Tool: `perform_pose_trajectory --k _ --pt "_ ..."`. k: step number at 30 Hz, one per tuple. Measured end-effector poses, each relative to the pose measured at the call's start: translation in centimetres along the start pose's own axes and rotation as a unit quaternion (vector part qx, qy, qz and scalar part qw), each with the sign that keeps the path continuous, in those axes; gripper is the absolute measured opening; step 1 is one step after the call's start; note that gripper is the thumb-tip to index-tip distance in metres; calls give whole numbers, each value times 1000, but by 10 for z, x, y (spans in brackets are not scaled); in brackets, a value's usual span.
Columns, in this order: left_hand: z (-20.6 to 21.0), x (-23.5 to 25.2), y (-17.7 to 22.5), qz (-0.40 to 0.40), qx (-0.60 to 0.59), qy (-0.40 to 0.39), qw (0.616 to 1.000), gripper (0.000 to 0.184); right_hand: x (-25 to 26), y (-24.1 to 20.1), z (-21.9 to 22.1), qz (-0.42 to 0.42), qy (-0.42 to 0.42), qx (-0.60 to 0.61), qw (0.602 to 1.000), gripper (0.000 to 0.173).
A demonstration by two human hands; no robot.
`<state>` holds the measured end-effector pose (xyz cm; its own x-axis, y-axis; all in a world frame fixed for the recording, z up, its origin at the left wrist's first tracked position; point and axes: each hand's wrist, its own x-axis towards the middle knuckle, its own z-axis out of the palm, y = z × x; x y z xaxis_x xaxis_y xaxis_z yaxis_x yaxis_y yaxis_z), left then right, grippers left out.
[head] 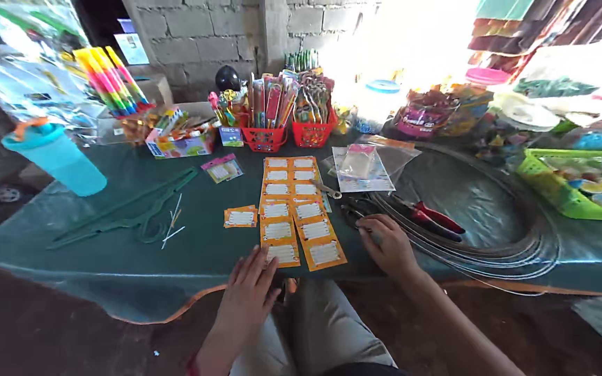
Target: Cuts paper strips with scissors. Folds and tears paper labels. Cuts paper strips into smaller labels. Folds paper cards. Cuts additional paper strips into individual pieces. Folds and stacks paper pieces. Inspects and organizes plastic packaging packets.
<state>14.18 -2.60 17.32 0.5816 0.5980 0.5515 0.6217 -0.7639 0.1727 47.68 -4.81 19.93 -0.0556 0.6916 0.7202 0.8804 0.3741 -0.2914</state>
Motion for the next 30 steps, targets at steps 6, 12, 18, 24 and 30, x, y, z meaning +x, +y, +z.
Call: perform_pose_trajectory --k 6,12,18,24,30 --pt "28 9 -7 35 73 64 995 35 -18 -69 7 -64 -109 112 986 23" --pt "10 -10 5 44 15 60 997 24 -23 -59 -37 9 -128 211 969 17" --pt "-3 -29 28 104 -18 123 987 19 -46 -90 -48 211 -231 449 837 44" --pt "8 -26 44 138 -15 188 972 15 -36 -126 1 264 -114 516 807 74" --pt "-9 -15 33 -58 -318 141 936 75 -5 -125 17 219 -88 461 856 39"
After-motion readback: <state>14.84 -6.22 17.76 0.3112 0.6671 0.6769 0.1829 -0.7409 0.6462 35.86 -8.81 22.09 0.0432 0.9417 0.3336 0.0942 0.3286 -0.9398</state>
